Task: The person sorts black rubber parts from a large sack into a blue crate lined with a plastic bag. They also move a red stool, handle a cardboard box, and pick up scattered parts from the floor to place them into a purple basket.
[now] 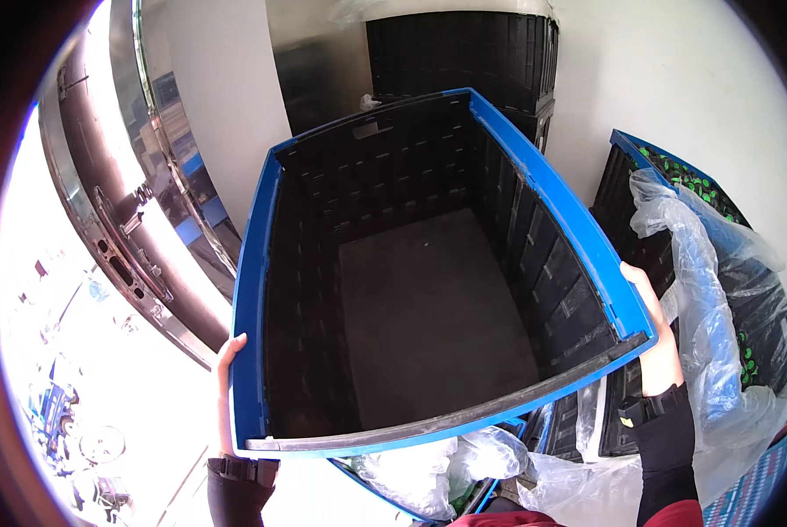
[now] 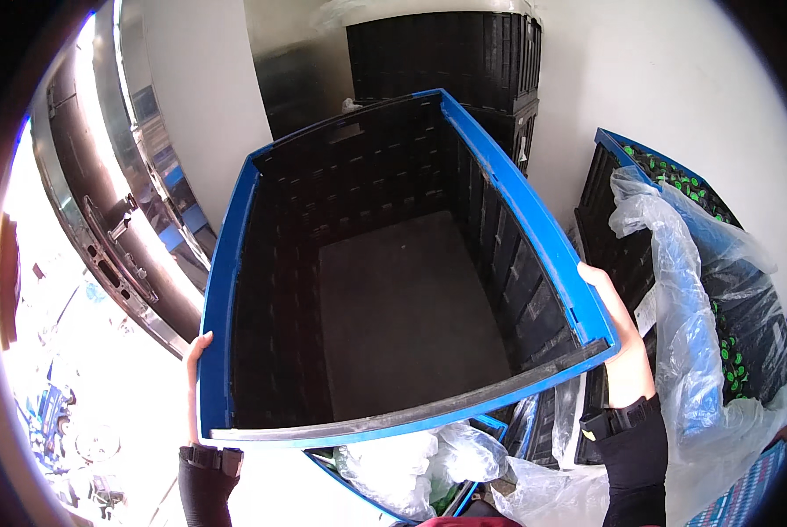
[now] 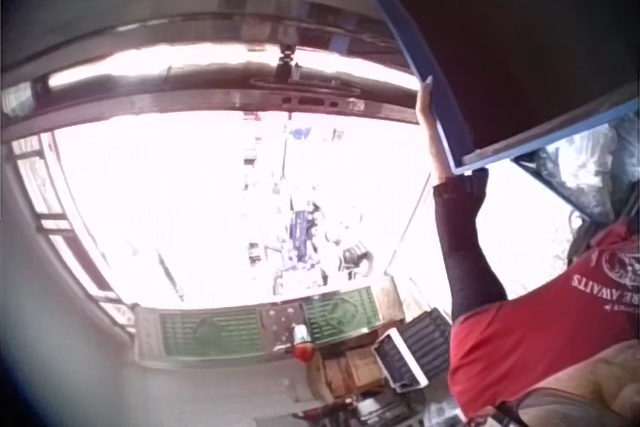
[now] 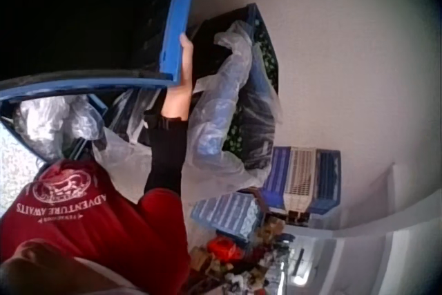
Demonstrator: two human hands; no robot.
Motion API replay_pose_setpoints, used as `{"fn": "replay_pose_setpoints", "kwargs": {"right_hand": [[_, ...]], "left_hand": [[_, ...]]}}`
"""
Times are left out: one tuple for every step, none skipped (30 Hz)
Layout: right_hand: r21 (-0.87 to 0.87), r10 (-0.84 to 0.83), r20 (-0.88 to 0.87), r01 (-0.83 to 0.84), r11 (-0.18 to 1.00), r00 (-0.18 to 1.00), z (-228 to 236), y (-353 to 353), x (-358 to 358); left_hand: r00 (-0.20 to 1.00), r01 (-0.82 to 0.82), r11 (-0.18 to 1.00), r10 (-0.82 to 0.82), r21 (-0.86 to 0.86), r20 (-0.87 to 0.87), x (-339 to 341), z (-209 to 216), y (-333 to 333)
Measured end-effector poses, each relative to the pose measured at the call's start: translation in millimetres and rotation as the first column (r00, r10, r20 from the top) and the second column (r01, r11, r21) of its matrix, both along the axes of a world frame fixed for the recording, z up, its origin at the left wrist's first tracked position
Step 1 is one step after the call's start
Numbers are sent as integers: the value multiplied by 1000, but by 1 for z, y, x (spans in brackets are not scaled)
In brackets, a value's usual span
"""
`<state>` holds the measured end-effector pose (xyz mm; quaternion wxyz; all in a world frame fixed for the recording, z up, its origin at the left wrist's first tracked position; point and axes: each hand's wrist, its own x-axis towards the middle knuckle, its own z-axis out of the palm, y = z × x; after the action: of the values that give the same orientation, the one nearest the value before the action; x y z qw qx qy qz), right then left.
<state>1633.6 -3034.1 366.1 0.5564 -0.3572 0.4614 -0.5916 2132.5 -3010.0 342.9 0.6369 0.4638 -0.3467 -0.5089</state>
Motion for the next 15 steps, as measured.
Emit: {"fn": "replay_pose_setpoints", "kwargs": {"right_hand": [[-19, 17, -4, -17, 1000, 1000, -1, 10, -3], [-37, 31, -8, -32, 999, 999, -5, 22, -7], [-54, 43, -11, -43, 998, 999, -8, 35, -8], [-53, -14, 26, 15, 998, 1000, -7, 53, -8], [-71, 21, 46, -18, 997, 999, -7, 64, 0], [-92, 49, 64, -43, 995, 997, -5, 76, 7], [-81, 23, 23, -21, 997, 999, -10, 96, 4], [-149, -222, -87, 208, 967, 971, 37, 145, 31], [72, -165, 20, 163, 984, 986, 9, 146, 14], [100, -320, -22, 320, 942, 947, 14, 157, 56], [-82, -276, 8, 276, 958, 961, 7, 170, 74], [-2, -258, -60, 259, 966, 964, 1, 177, 75], [68, -189, -14, 189, 980, 982, 1, 188, 81], [129, -132, -14, 132, 983, 991, 1, 191, 80], [98, -31, 20, 29, 995, 999, -22, 199, 67]], "left_hand": [[1000, 31, 1000, -31, 5, 2, 2, -4, 0], [998, 64, 998, -64, 11, 6, 4, -7, 1], [995, 100, 995, -100, 16, 10, 5, -9, 1], [993, 119, 992, -119, 37, -8, 0, -12, 1], [995, 102, 993, -103, 51, 17, 6, 4, 14], [974, 133, 982, -154, 135, 163, 31, 16, 17], [945, 273, 937, -303, 217, 121, 51, -19, -1], [959, 275, 942, -283, 193, 20, 8, -26, 0], [971, 212, 937, -235, 277, 50, 11, -9, 14], [971, 165, 947, -206, 275, 125, 24, 10, 32], [959, 196, 943, -242, 268, 150, 34, 11, 34], [945, 227, 937, -278, 266, 172, 40, 6, 37], [927, 271, 923, -327, 275, 183, 37, -5, 37], [913, 314, 910, -368, 271, 178, 31, -14, 38], [884, 380, 882, -435, 278, 171, 19, -21, 38]]}}
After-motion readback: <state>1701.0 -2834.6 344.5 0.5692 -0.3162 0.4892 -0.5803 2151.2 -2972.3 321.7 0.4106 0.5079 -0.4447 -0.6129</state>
